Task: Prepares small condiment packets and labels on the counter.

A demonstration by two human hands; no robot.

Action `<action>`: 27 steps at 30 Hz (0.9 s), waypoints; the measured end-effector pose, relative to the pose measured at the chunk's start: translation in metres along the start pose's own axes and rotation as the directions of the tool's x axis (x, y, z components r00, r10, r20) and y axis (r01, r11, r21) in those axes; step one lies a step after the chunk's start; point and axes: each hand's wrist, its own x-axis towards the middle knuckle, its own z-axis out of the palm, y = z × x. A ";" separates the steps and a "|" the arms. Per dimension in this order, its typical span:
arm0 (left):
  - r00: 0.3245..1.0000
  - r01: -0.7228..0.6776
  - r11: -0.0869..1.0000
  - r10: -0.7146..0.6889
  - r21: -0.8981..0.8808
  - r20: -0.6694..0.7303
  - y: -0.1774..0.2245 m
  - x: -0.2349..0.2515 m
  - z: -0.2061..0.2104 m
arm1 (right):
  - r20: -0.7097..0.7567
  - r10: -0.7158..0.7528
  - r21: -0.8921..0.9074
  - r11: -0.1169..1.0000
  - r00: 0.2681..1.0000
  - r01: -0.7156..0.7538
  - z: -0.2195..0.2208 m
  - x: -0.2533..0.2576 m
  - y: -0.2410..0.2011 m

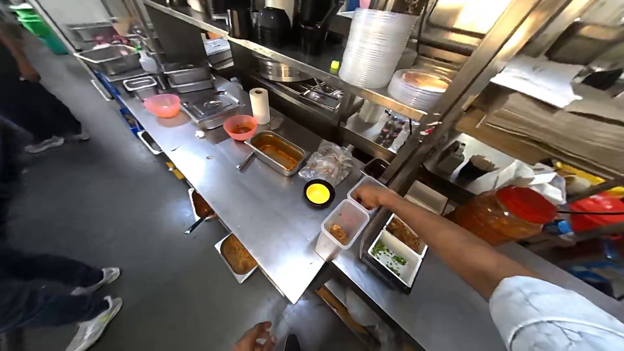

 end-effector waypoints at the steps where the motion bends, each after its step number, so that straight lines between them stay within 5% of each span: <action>1: 0.997 -0.078 0.996 0.078 0.047 0.005 0.013 0.004 -0.009 | -0.047 -0.030 0.016 0.999 0.998 0.031 -0.001 -0.002 0.004; 6: 0.906 -0.358 0.924 0.379 0.136 -0.190 0.089 0.008 -0.052 | -0.458 0.004 0.278 0.951 0.889 0.139 -0.026 -0.054 0.024; 11: 0.722 -0.630 0.776 0.583 -0.005 -0.373 0.202 0.044 -0.062 | -0.551 0.185 0.567 0.799 0.814 0.202 -0.037 -0.088 0.014; 13: 0.739 -0.634 0.768 0.571 -0.085 -0.356 0.252 0.073 -0.052 | -0.586 0.212 0.667 0.675 0.782 0.317 -0.038 -0.099 0.003; 17: 0.843 -0.538 0.816 0.526 -0.214 -0.112 0.335 0.127 -0.015 | -0.605 0.235 0.780 0.369 0.761 0.506 -0.041 -0.143 -0.051; 22: 0.889 -0.458 0.809 0.418 -0.368 -0.189 0.354 0.151 0.024 | -0.475 0.473 0.879 0.232 0.742 0.416 -0.029 -0.168 -0.069; 25: 0.921 -0.372 0.549 0.318 -0.749 -0.225 0.341 0.166 0.036 | -0.418 0.573 0.906 0.205 0.705 0.370 -0.026 -0.160 -0.072; 27: 0.921 -0.298 0.352 0.350 -0.887 -0.170 0.347 0.166 0.047 | -0.429 0.529 0.901 0.307 0.732 0.306 -0.023 -0.153 -0.091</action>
